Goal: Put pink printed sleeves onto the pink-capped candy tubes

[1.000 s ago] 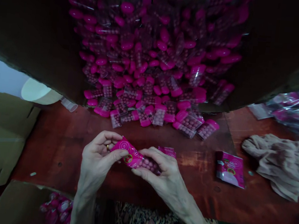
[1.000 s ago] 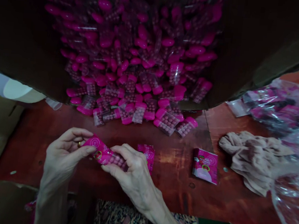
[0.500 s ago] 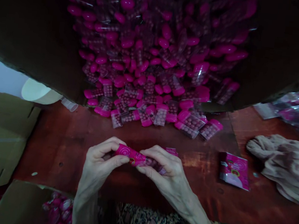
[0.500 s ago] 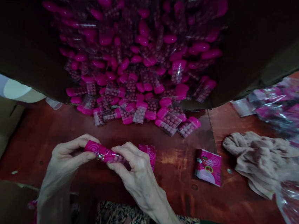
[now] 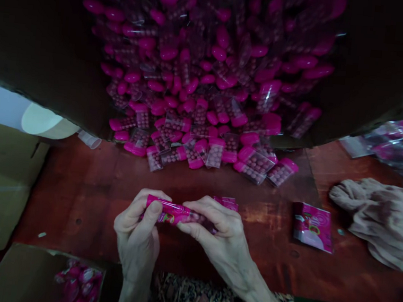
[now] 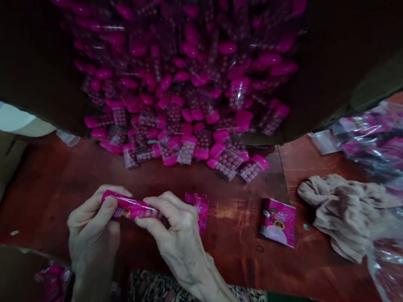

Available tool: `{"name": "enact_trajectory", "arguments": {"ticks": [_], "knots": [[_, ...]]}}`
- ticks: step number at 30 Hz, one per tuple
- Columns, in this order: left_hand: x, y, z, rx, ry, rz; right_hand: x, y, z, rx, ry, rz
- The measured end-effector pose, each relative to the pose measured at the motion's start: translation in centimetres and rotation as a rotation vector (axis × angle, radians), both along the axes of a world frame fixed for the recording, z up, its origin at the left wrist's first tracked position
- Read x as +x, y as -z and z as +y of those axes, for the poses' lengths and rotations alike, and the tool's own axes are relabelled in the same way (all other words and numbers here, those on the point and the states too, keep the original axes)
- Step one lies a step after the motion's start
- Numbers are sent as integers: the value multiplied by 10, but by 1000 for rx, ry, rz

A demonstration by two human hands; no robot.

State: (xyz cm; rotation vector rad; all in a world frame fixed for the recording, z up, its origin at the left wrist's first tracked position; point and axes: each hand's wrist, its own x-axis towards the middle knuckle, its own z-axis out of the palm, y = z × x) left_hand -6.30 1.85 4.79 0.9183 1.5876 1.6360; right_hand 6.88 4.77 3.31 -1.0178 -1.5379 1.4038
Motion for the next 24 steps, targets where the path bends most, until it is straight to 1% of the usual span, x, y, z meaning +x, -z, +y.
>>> {"name": "enact_trajectory", "arguments": {"ticks": [3,5,11,14,16,18,20,22,23,24], "knots": [[7,-2,-1,60,-59,44,1,-2,0,-92,-60,0],[10,-2,0,58,-99,38,1,-5,0,-138,-100,7],[11,1,3,-33,-174,-78,4,-9,1,-206,-210,35],[10,2,4,-112,-176,-121,7,-7,4,-234,-235,54],[8,3,5,-138,-172,-120,9,-5,7,-252,-246,72],[6,2,6,-155,-154,-42,10,-5,10,-268,-255,86],[2,-1,9,-173,-104,129,12,-5,13,-274,-240,86],[-2,-5,14,-187,-32,295,12,-5,15,-282,-195,81],[-3,-6,18,-192,4,333,12,-4,15,-296,-170,82],[-5,-7,21,-193,35,326,12,-3,14,-322,-148,96]]}}
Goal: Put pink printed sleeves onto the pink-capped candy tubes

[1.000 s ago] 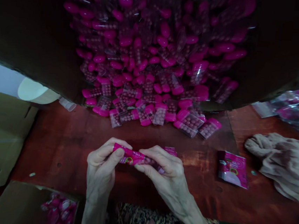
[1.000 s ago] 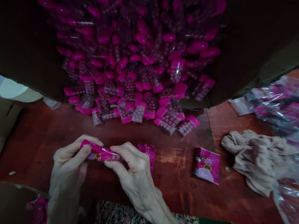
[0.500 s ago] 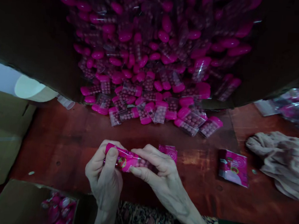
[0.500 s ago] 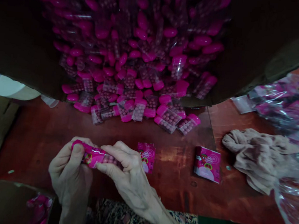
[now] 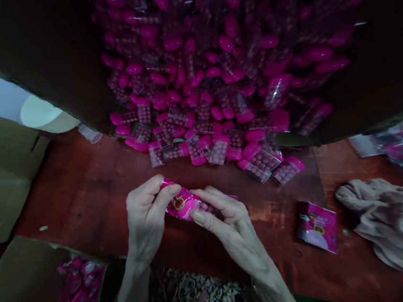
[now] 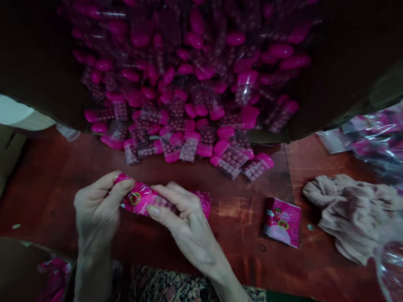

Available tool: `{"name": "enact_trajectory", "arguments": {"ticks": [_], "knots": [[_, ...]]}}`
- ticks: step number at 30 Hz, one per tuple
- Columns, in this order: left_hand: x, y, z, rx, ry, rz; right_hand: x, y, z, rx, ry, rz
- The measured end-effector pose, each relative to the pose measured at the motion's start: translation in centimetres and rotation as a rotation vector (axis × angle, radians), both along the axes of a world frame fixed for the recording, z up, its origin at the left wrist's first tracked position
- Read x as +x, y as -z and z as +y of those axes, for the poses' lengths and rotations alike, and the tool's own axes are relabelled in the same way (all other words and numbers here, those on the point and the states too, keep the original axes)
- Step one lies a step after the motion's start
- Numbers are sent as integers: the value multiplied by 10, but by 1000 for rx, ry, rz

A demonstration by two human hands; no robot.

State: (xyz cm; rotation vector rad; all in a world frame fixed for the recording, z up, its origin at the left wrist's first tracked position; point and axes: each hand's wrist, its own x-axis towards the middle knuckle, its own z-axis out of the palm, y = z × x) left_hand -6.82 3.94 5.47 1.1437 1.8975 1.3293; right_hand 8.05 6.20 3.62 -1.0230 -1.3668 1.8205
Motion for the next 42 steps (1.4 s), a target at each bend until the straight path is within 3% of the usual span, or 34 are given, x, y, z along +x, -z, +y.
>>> {"name": "enact_trajectory", "arguments": {"ticks": [5,8,16,27,31,37,39,42], "knots": [[-11,10,9,9,134,-484,-4,11,-4,-355,129,252],[-18,19,4,-101,221,-650,-5,16,-5,-513,131,310],[-25,19,-2,-152,232,-523,-10,14,-4,-479,63,247],[-18,16,2,-281,340,-835,-7,16,4,-595,-9,343],[-13,18,10,-234,253,-854,-4,16,6,-583,-52,380],[0,24,8,76,-231,-730,-9,15,0,-548,38,424],[7,27,-1,10,-222,-776,-15,15,-6,-532,103,391],[17,29,-13,-136,-78,-819,-23,15,-14,-406,197,257]]}}
